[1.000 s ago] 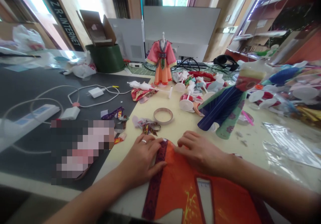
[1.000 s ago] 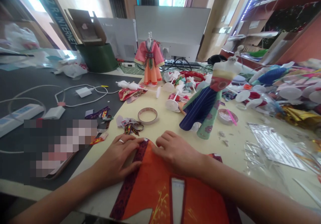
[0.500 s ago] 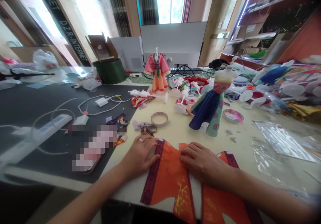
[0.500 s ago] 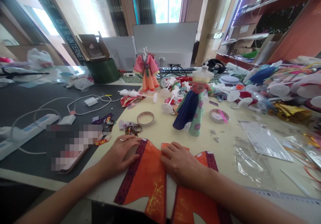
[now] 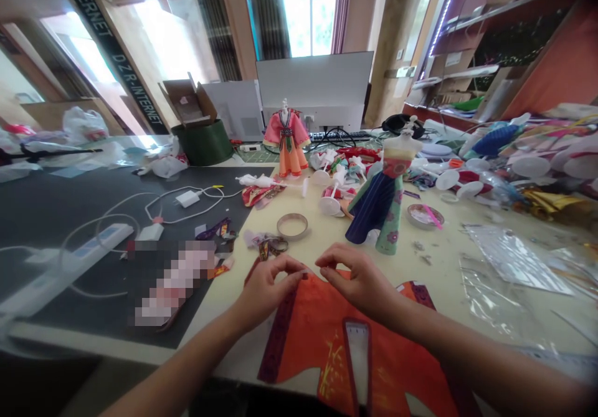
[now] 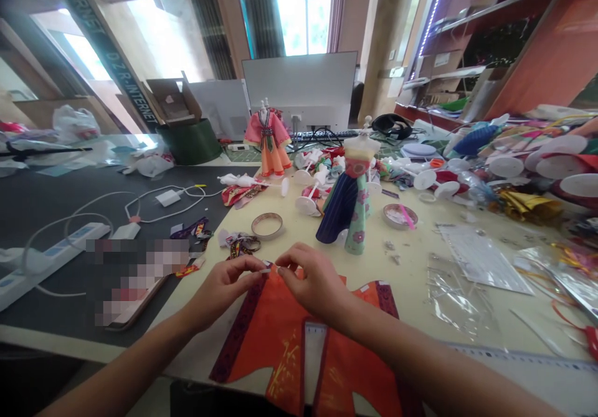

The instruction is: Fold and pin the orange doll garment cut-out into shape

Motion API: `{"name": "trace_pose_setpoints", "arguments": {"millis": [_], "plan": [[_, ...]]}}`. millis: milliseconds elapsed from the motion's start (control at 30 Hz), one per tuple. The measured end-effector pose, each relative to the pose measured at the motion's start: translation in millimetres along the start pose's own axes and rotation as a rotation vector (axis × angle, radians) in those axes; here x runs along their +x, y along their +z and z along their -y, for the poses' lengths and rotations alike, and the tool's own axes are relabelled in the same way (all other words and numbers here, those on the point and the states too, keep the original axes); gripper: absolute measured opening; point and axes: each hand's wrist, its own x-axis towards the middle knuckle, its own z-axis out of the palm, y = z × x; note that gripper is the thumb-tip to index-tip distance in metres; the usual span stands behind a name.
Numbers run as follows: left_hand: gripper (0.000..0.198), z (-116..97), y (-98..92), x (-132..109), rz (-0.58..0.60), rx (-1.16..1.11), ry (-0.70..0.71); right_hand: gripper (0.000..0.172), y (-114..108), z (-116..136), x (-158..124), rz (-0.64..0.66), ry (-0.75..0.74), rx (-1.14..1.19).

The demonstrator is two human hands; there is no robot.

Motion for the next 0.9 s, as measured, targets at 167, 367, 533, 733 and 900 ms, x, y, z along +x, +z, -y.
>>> {"name": "trace_pose_setpoints", "arguments": {"millis": [167, 367, 533, 733, 900], "plan": [[0.016, -0.3, 5.2, -0.6, 0.017, -0.200, -0.114, 0.016, -0.2, -1.1, -4.1, 0.017, -0.291, -0.307], [0.012, -7.7, 6.6, 0.5, 0.141, -0.469, -0.296, 0.023, -5.5, -4.1, -7.1, 0.016, -0.666, -0.585], [0.012, -5.7, 8.4, 1.7, 0.186, -0.499, -0.346, 0.019, -6.2, -5.4, -5.3, -0.008, -0.753, -0.596], [0.015, -9.0, 7.5, 6.6, 0.212, -0.364, -0.315, 0.022, -7.3, -6.4, -2.3, 0.100, -0.748, -0.588], [0.019, -2.0, 4.2, 7.4, 0.019, 0.052, -0.137, 0.018, -10.3, -13.2, 0.2, 0.087, -0.617, -0.571]]}}
